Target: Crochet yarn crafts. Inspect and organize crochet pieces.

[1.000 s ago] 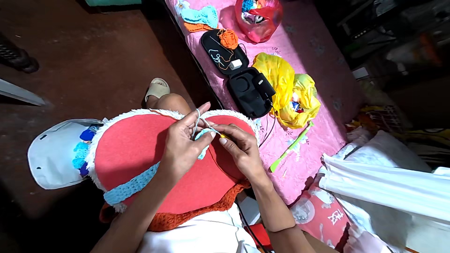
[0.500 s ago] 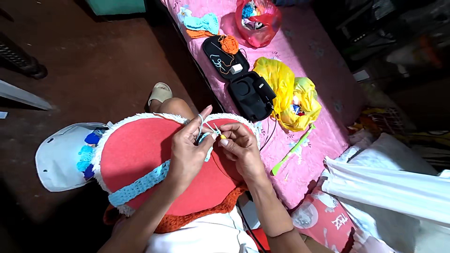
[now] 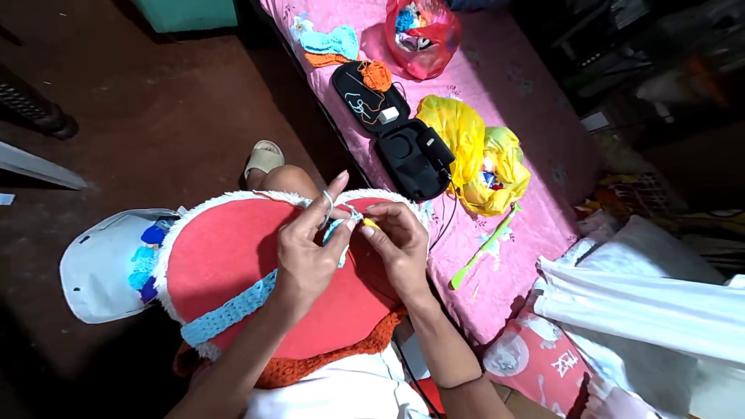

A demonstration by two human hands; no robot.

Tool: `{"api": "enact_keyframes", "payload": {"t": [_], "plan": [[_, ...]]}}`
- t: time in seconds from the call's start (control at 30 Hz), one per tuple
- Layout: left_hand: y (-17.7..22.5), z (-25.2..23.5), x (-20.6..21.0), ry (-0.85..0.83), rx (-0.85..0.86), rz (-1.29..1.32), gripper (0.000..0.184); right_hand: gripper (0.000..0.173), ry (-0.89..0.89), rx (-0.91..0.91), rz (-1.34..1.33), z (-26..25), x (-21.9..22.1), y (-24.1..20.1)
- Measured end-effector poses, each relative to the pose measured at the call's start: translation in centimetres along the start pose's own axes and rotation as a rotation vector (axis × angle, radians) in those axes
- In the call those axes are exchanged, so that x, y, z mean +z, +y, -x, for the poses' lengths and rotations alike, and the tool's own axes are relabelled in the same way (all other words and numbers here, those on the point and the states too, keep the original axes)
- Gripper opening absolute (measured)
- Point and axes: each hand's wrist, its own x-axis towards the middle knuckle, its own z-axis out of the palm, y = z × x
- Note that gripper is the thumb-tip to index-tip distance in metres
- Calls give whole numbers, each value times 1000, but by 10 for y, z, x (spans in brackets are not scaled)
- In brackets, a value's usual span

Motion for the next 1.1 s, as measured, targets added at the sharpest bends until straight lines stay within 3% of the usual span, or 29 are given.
{"api": "enact_keyframes", "payload": {"t": [0.1, 0.27, 0.37, 0.5, 0.57, 0.67, 0.8, 0.87, 0.97, 1.1], "plan": [[4, -6, -6, -36, -40, 17, 58, 11, 38, -309, 375, 3, -1, 10], [5, -16, -17, -80, -91, 96, 50, 12, 33, -476, 632, 2, -6, 13], [0, -20, -25, -91, -161, 210, 46, 12, -43, -432, 564, 3, -15, 12], [-1, -16, -22, -136, -156, 51, 58, 10, -161, -123, 215, 2, -21, 4], [0, -9, -13, -131, -55, -165, 62, 15, -169, -24, 169, -1, -20, 1], [-7, -1, 0, -68, 224, -440, 57, 21, -177, -34, 291, -3, -13, -2], [-13, 4, 9, -31, 371, -542, 47, 25, -134, -45, 429, -6, -1, -8], [-13, 4, 6, -43, 285, -431, 48, 31, -134, 93, 270, -10, 1, -13], [-7, -3, -9, -102, -20, -106, 59, 30, -128, 269, -148, -16, -3, -11], [-4, -14, -26, -140, -287, 276, 65, 29, -126, 313, -284, -15, -9, -7]]}}
